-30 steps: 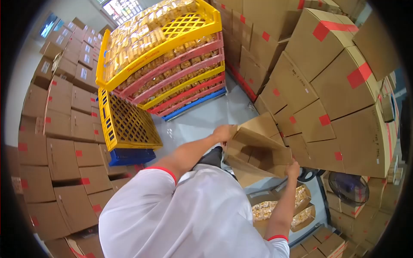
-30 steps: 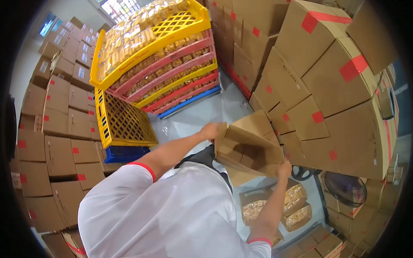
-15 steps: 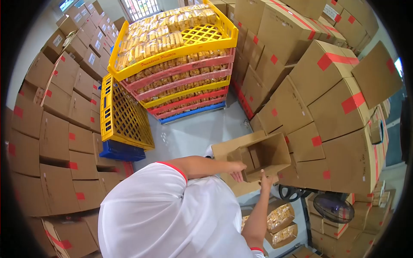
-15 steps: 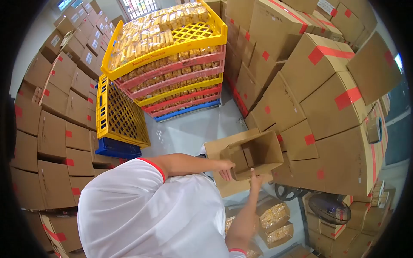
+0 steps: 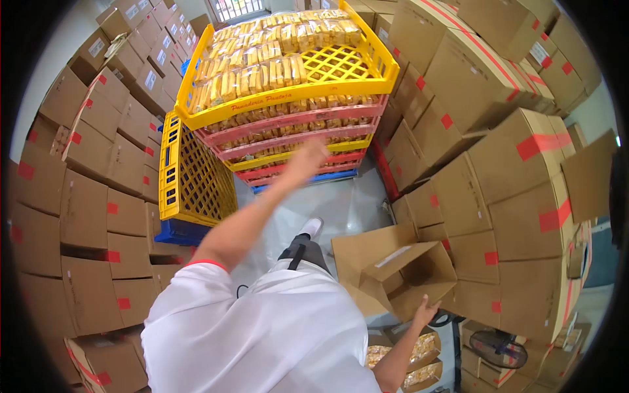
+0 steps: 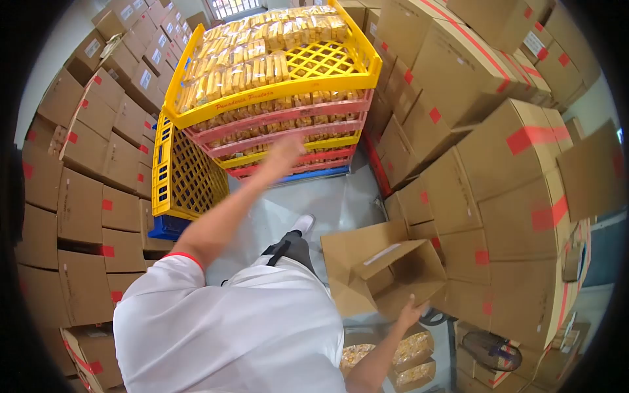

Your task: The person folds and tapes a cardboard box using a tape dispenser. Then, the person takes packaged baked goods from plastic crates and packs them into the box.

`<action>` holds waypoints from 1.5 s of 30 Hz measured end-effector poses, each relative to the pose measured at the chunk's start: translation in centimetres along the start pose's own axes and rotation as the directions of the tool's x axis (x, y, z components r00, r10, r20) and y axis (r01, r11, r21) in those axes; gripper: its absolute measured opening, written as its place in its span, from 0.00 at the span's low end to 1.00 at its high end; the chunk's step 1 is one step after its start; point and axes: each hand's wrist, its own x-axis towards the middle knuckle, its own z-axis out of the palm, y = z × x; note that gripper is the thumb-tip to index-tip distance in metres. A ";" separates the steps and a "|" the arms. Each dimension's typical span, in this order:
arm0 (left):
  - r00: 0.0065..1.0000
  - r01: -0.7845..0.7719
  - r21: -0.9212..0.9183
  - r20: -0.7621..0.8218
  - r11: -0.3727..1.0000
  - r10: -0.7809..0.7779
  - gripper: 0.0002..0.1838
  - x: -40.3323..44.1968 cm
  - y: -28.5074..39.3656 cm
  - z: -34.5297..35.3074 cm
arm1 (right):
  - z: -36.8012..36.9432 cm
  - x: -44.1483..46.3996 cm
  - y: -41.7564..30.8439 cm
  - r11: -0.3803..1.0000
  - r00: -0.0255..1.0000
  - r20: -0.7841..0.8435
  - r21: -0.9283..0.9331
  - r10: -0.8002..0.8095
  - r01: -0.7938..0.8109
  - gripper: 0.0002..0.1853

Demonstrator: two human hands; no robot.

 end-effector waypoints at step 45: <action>0.998 -0.055 -0.839 -0.069 0.542 -0.007 0.50 18.2 4.0 -2.7 | 13.7 2.6 -61.2 0.402 0.841 0.137 0.910 -0.524 0.102 0.36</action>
